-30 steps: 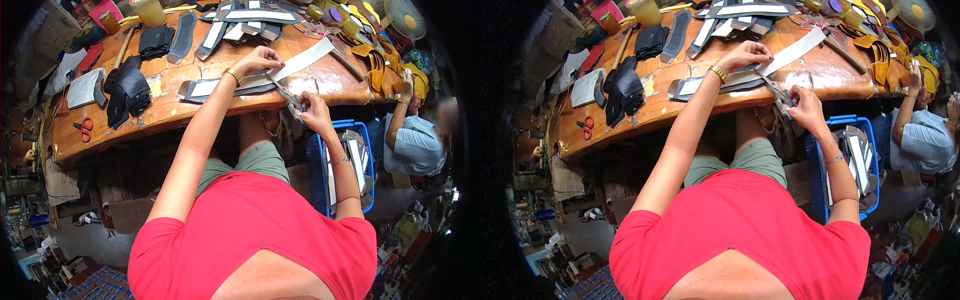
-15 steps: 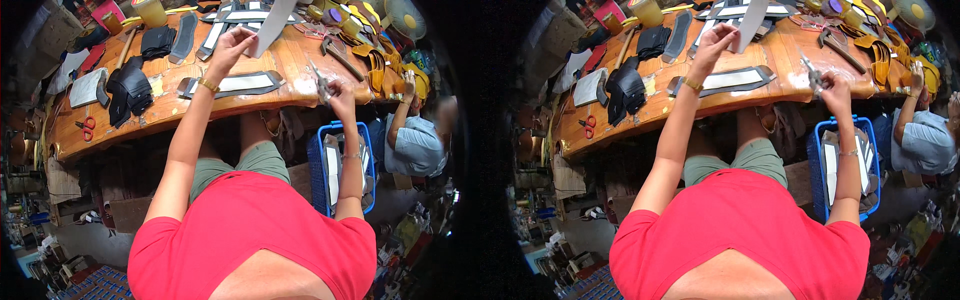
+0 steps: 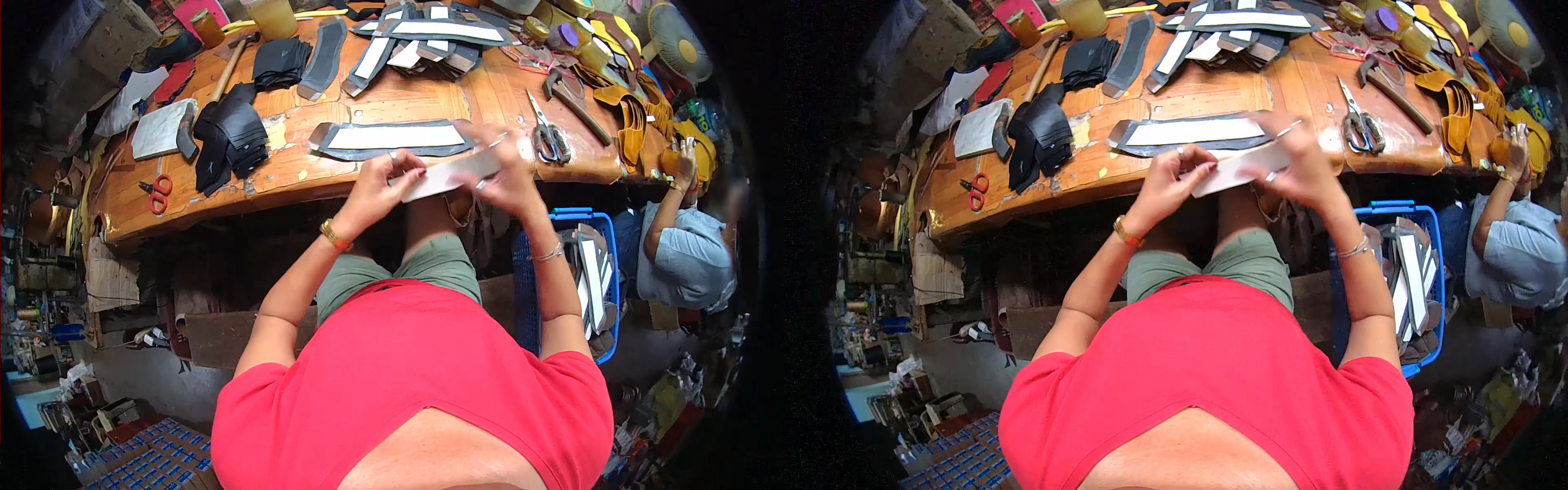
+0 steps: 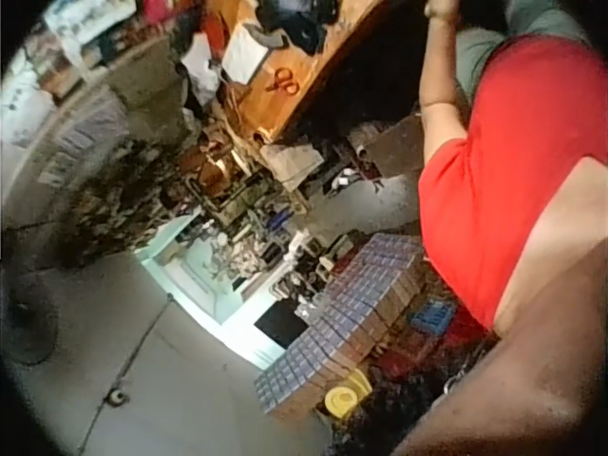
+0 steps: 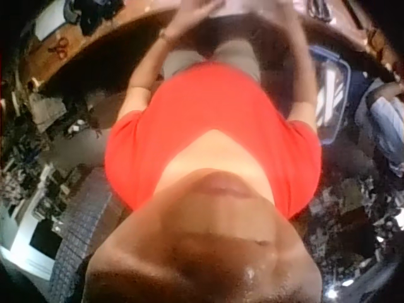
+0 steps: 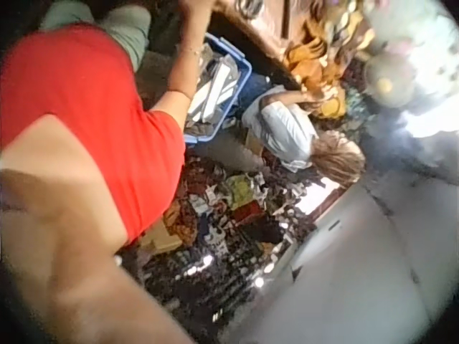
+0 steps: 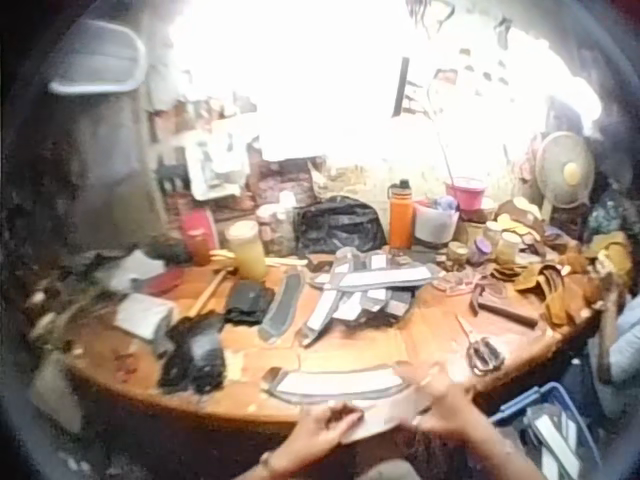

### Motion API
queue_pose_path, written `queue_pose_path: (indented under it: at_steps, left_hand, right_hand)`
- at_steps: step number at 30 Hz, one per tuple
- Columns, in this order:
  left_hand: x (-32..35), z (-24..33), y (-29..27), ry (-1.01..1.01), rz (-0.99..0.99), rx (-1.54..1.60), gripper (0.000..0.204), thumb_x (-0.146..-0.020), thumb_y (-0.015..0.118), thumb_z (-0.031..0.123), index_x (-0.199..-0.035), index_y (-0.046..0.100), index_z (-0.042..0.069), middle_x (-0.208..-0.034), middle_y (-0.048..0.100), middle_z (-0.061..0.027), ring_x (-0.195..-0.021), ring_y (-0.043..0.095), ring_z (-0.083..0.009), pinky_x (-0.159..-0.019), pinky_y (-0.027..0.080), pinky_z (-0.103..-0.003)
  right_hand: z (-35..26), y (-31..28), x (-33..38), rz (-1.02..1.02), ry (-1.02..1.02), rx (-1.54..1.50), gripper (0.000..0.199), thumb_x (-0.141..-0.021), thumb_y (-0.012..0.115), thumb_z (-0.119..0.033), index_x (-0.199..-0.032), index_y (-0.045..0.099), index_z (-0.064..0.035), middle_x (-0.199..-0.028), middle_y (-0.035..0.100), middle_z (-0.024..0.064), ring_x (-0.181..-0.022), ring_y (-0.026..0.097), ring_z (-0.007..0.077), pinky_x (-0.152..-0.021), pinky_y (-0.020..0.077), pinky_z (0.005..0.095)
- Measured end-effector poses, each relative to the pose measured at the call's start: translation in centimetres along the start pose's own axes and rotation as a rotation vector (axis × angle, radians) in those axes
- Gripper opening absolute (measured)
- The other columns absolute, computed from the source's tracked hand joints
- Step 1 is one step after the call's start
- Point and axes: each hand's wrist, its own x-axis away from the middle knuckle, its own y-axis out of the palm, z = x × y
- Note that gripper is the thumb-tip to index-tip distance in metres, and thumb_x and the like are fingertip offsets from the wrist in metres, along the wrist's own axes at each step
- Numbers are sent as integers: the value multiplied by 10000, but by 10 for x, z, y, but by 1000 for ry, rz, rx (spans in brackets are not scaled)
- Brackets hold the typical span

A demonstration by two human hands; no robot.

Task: The person assembles shoe parts at a cluttered workbench. They place a white insole onto a black sole, trim excess material with scissors, and then bundle the assembled pieces with a pink elastic band.

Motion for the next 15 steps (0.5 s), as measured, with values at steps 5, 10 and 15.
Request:
queue_pose_path:
  at_steps: [5, 10, 15]
  left_hand:
    - [2, -5, -2, -44, 0, -24, 109, -923, 598, 22, -1005, 659, -15, -904, 672, -27, -844, 597, -56, -748, 477, -208]
    - [-17, 1, -36, 238, 47, -774, 627, -854, 682, 380, -1363, 483, 72, -1354, 519, -167, -1285, 451, -365, -1040, 352, -516]
    - [-8, -22, -40, 119, -27, -1187, 968, -754, 586, 726, -1524, 269, 231, -1567, 240, -157, -1447, 183, -403, -1090, 166, -678]
  right_hand:
    - [15, 31, 15, -273, 164, -261, 397, -748, 806, -228, -1094, 685, -75, -923, 695, 119, -869, 666, 254, -813, 492, 325]
    - [65, 20, 12, 105, 404, -248, 289, -793, 778, -208, -1003, 710, -21, -812, 713, 123, -739, 672, 168, -693, 513, 300]
    - [98, 19, 9, 348, 428, 73, 281, -829, 744, -263, -1008, 721, -47, -795, 695, 143, -695, 661, 232, -651, 500, 326]
